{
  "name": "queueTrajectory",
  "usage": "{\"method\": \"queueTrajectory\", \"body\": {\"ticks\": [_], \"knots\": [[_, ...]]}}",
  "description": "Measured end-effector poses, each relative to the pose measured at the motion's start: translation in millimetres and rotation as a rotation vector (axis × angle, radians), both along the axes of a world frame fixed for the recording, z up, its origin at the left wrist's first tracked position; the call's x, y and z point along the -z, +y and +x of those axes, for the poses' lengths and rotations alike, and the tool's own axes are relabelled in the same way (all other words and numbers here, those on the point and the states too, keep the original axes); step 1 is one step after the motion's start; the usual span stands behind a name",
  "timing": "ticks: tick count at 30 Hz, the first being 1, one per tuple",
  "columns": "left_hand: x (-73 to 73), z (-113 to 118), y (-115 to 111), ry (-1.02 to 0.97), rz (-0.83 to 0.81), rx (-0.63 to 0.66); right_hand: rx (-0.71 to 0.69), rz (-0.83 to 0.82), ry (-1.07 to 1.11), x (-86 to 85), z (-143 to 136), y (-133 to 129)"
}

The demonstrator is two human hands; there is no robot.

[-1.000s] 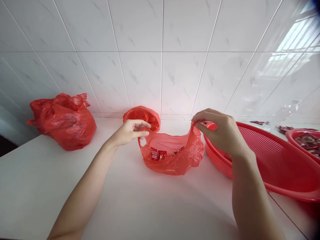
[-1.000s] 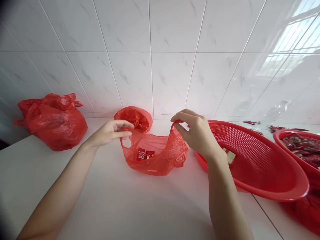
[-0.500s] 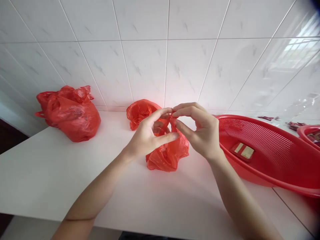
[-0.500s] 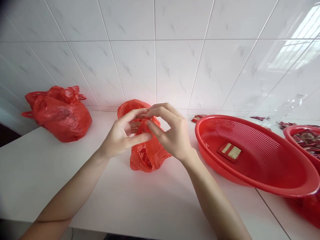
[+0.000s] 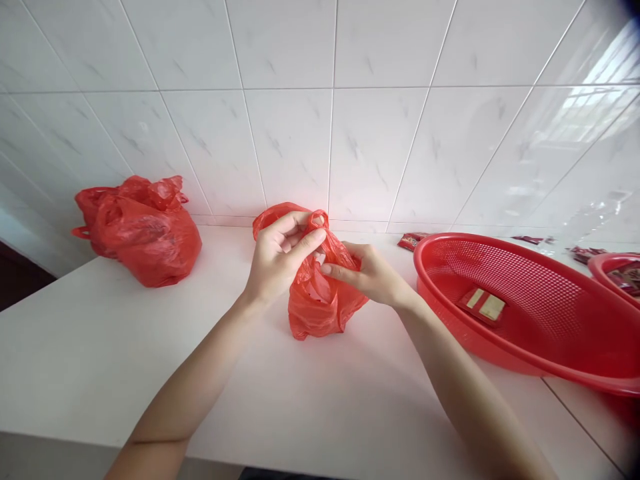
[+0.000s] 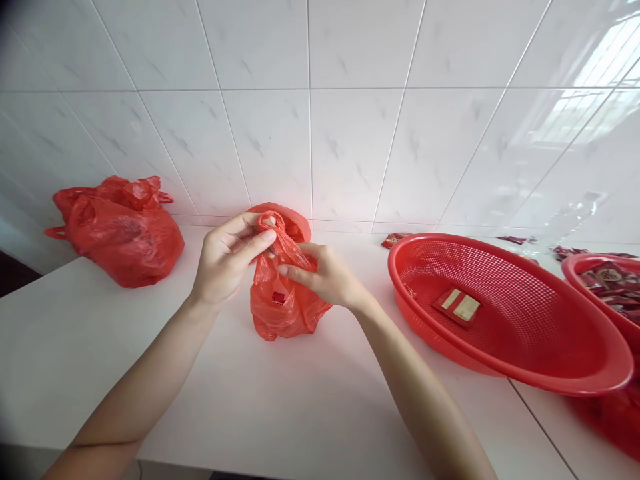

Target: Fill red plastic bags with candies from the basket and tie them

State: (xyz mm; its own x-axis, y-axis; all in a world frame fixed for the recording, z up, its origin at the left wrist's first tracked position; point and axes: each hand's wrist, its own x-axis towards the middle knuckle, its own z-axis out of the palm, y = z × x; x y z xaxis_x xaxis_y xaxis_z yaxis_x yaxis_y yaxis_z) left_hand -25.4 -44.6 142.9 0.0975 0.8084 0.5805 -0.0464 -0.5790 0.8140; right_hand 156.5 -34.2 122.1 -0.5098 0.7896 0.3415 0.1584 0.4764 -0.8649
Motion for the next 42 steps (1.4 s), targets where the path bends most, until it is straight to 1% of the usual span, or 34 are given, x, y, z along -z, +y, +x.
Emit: {"method": "queueTrajectory", "body": {"ticks": [2, 4, 6, 8, 9, 11, 13, 16, 19, 22, 24, 27, 29, 30, 33, 36, 39, 42], "knots": [[-3.6, -7, 3, -0.018, 0.022, -0.029, -0.028, -0.1, 0.109, 1.9, 0, 4], [-7.5, -17, 9, -0.034, 0.07, -0.107, 0.017, -0.171, 0.253, 4.8, 2, 12], [-10.6, -29, 16, -0.045, 0.131, -0.229, 0.122, -0.233, 0.384, 9.8, 6, 22], [-11.8, -41, 25, -0.06, 0.186, -0.343, 0.253, -0.286, 0.469, 16.3, 10, 34], [-11.7, -46, 29, -0.065, 0.2, -0.376, 0.309, -0.304, 0.494, 19.4, 11, 39], [-10.9, -52, 35, -0.066, 0.209, -0.397, 0.36, -0.323, 0.529, 24.0, 13, 45], [-10.2, -54, 36, -0.037, 0.204, -0.382, 0.339, -0.325, 0.543, 25.4, 13, 46], [-10.7, -51, 32, 0.056, 0.196, -0.318, 0.247, -0.294, 0.536, 22.0, 10, 42], [-12.0, -45, 24, 0.14, 0.219, -0.197, 0.182, -0.273, 0.58, 16.1, 7, 36], [-11.5, -41, 20, 0.186, 0.257, -0.079, 0.106, -0.32, 0.585, 10.9, 5, 30], [-10.1, -40, 19, 0.198, 0.259, -0.005, 0.059, -0.367, 0.514, 8.6, 3, 23], [-7.4, -39, 18, 0.223, 0.208, 0.148, 0.069, -0.405, 0.323, 6.9, -3, 10], [-5.7, -38, 17, 0.226, 0.164, 0.222, 0.082, -0.379, 0.204, 5.6, -7, 2], [-4.8, -36, 16, 0.221, 0.147, 0.238, 0.073, -0.348, 0.16, 4.4, -9, -1], [-1.2, -30, 15, 0.201, 0.122, 0.215, -0.033, -0.265, 0.098, -0.8, -14, -9], [3.0, -23, 16, 0.183, 0.118, 0.155, -0.124, -0.274, 0.062, -4.9, -16, -13], [5.6, -18, 17, 0.19, 0.098, 0.12, -0.121, -0.254, 0.104, -3.7, -18, -14], [5.0, -19, 19, 0.24, 0.093, 0.056, -0.06, -0.26, 0.207, 0.6, -20, -9]]}}
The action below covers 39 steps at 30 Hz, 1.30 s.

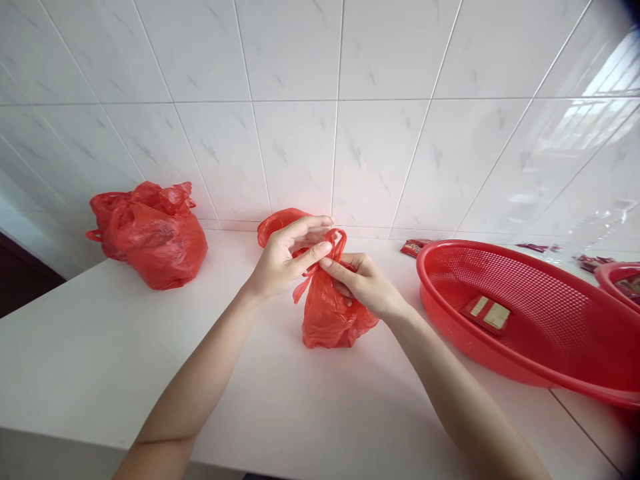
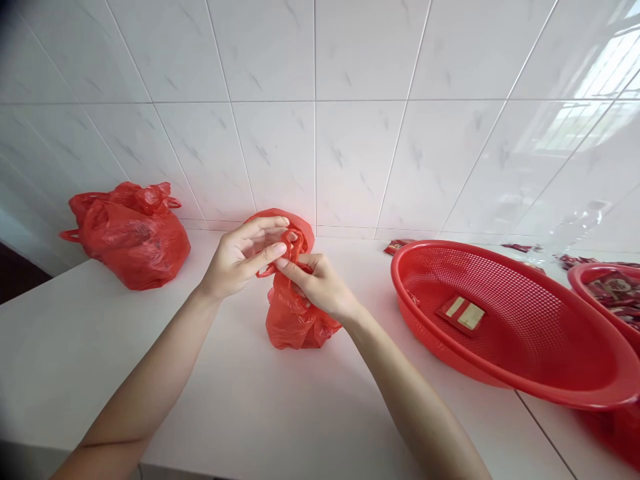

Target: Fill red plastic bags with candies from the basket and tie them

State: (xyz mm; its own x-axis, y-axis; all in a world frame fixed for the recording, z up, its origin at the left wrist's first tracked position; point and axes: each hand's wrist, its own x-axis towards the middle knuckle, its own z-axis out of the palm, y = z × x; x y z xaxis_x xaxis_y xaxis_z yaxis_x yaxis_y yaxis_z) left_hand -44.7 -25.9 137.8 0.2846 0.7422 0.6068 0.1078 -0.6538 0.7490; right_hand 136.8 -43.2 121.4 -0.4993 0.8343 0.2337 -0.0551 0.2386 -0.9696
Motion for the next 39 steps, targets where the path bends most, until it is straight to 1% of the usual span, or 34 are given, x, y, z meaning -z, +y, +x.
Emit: {"method": "queueTrajectory", "body": {"ticks": [3, 5, 7, 11, 13, 19, 21, 24, 27, 29, 30, 31, 32, 34, 35, 36, 37, 39], "knots": [[-2.6, -5, 1, 0.063, 0.018, -0.09, 0.062, -0.051, 0.058, 2.5, 1, 7], [-4.5, -7, 0, 0.088, 0.018, -0.116, 0.081, -0.076, 0.088, 2.7, 2, 10], [-6.0, -6, -4, 0.103, 0.015, -0.095, 0.075, -0.095, 0.116, 2.2, 4, 12], [-7.3, 1, -15, 0.139, 0.001, 0.029, 0.053, -0.104, 0.12, 1.2, 9, 15], [-6.9, 5, -20, 0.17, 0.0, 0.067, 0.04, -0.098, 0.108, 0.8, 13, 16], [-4.4, 7, -26, 0.278, -0.023, 0.082, -0.024, -0.123, 0.146, -1.6, 22, 18], [-3.1, 8, -25, 0.274, -0.002, 0.05, -0.033, -0.119, 0.144, -3.0, 22, 17], [0.8, 14, -23, 0.215, 0.022, -0.016, -0.017, -0.11, 0.146, -5.4, 22, 14], [6.7, 20, -20, 0.146, 0.073, -0.149, 0.008, -0.129, 0.151, -8.2, 22, 10], [10.9, 23, -17, 0.109, 0.052, -0.207, 0.02, -0.108, 0.12, -11.0, 23, 7], [12.9, 24, -15, 0.092, 0.003, -0.198, 0.028, -0.08, 0.093, -12.5, 23, 5], [14.7, 25, -13, 0.073, -0.065, -0.158, 0.04, -0.042, 0.064, -14.2, 24, 3], [16.4, 25, -10, 0.058, -0.142, -0.086, 0.055, -0.001, 0.029, -15.7, 24, 1], [19.4, 25, -4, 0.055, -0.265, 0.096, 0.096, 0.087, -0.059, -18.0, 25, -2], [20.6, 25, -1, 0.063, -0.292, 0.171, 0.126, 0.134, -0.109, -18.5, 25, -4], [21.8, 26, 1, 0.075, -0.297, 0.219, 0.165, 0.178, -0.158, -18.6, 25, -5], [22.9, 25, 3, 0.091, -0.283, 0.237, 0.213, 0.218, -0.202, -18.3, 25, -6], [24.7, 25, 5, 0.133, -0.243, 0.206, 0.302, 0.277, -0.262, -17.0, 26, -6]]}}
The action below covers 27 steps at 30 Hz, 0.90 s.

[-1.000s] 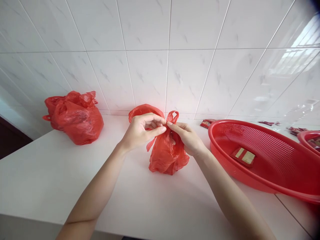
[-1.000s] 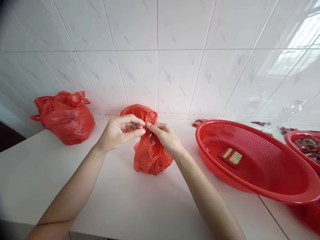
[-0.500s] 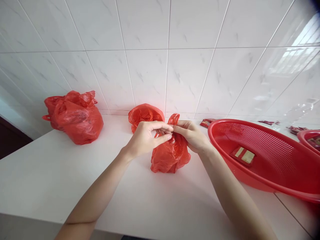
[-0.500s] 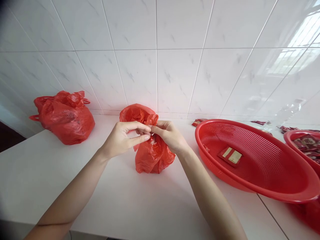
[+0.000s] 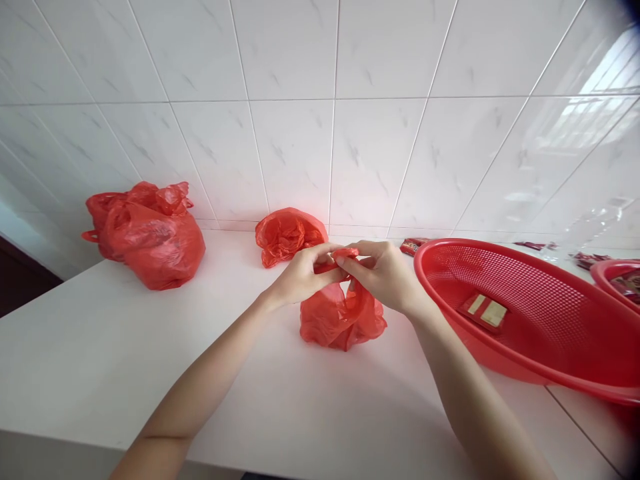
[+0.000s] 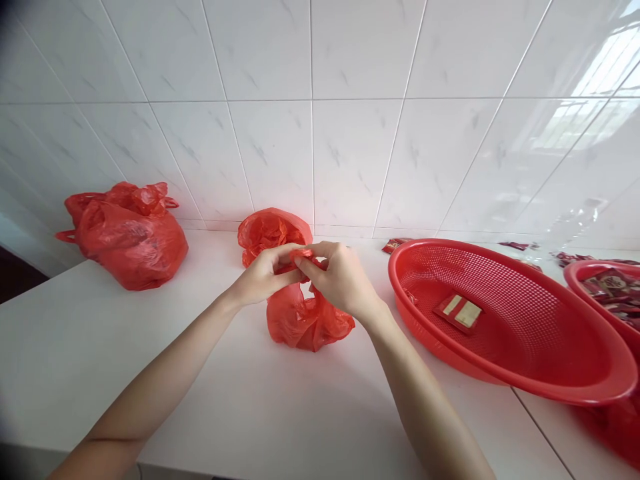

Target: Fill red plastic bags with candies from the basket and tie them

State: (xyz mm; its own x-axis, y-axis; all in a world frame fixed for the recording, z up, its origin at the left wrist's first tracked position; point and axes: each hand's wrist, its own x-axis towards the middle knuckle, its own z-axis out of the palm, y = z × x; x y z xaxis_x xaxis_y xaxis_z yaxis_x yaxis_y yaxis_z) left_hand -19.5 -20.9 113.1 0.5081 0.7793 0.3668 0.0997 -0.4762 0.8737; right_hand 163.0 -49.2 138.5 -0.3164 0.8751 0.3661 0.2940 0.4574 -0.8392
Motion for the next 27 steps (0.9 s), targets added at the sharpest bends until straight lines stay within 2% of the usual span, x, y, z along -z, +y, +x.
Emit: {"method": "queueTrajectory", "body": {"ticks": [3, 6, 8, 11, 16, 22, 27], "knots": [[1.9, -1, -1, 0.102, 0.063, -0.097, 0.068, 0.045, -0.047, 2.1, 1, 2], [2.4, 0, -3, 0.137, 0.142, -0.213, 0.057, 0.088, -0.06, 3.5, 1, 6], [1.6, -1, -3, 0.09, 0.146, -0.232, 0.02, 0.105, -0.028, 4.1, 0, 8], [-0.7, -4, 2, -0.033, 0.029, -0.156, -0.024, 0.099, 0.046, 4.0, 0, 10], [-2.0, -15, 14, -0.214, -0.225, -0.022, 0.021, 0.088, 0.06, 4.7, 4, 13], [-2.8, -19, 17, -0.281, -0.346, -0.019, -0.004, 0.136, 0.038, 6.1, 7, 14], [-5.1, -21, 18, -0.348, -0.452, -0.055, 0.032, 0.197, -0.019, 6.5, 7, 14]]}}
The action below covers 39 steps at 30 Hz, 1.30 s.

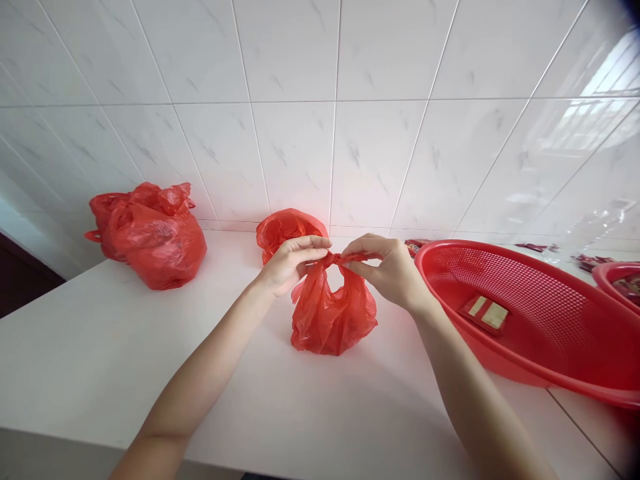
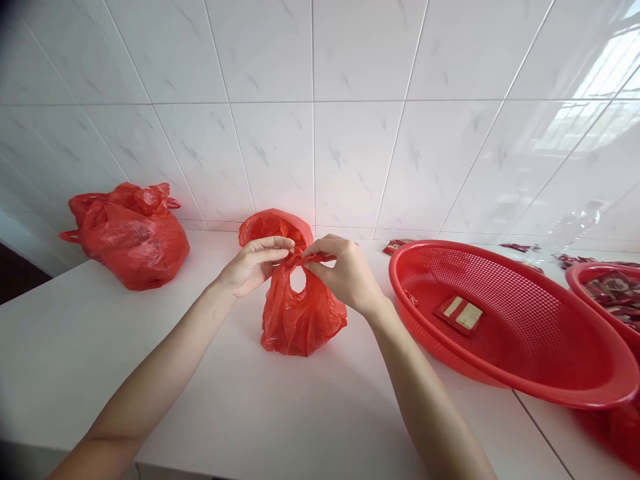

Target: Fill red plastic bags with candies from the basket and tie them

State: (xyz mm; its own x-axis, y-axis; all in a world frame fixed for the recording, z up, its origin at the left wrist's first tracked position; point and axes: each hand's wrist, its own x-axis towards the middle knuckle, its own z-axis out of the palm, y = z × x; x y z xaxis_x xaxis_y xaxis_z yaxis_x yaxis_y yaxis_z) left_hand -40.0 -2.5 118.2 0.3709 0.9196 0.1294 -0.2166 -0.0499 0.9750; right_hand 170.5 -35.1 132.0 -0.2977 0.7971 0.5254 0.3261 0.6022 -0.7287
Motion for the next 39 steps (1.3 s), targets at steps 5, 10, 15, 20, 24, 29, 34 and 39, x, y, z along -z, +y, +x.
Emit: {"method": "queueTrajectory", "body": {"ticks": [5, 10, 15, 20, 24, 29, 34, 39], "knots": [[-1.5, -4, 2, 0.023, -0.007, 0.033, 0.032, 0.043, -0.051, 1.0, -1, -1], [-3.7, -12, 5, 0.131, 0.074, 0.008, 0.041, 0.071, -0.099, -1.5, 3, -4], [4.7, -30, 24, 0.182, 0.162, -0.171, -0.01, 0.18, -0.317, -8.3, 11, -13], [16.0, -47, 44, 0.285, 0.203, -0.295, -0.071, 0.237, -0.569, -15.0, 13, -27], [23.7, -56, 52, 0.374, 0.221, -0.352, -0.105, 0.213, -0.723, -17.2, 11, -38], [38.3, -64, 64, 0.431, 0.227, -0.388, -0.111, 0.162, -0.909, -20.4, 14, -48], [55.3, -69, 74, 0.451, 0.246, -0.412, -0.179, 0.119, -0.945, -23.5, 17, -53], [51.3, -69, 78, 0.412, 0.311, -0.493, -0.275, 0.055, -0.739, -30.8, 23, -51]]}}
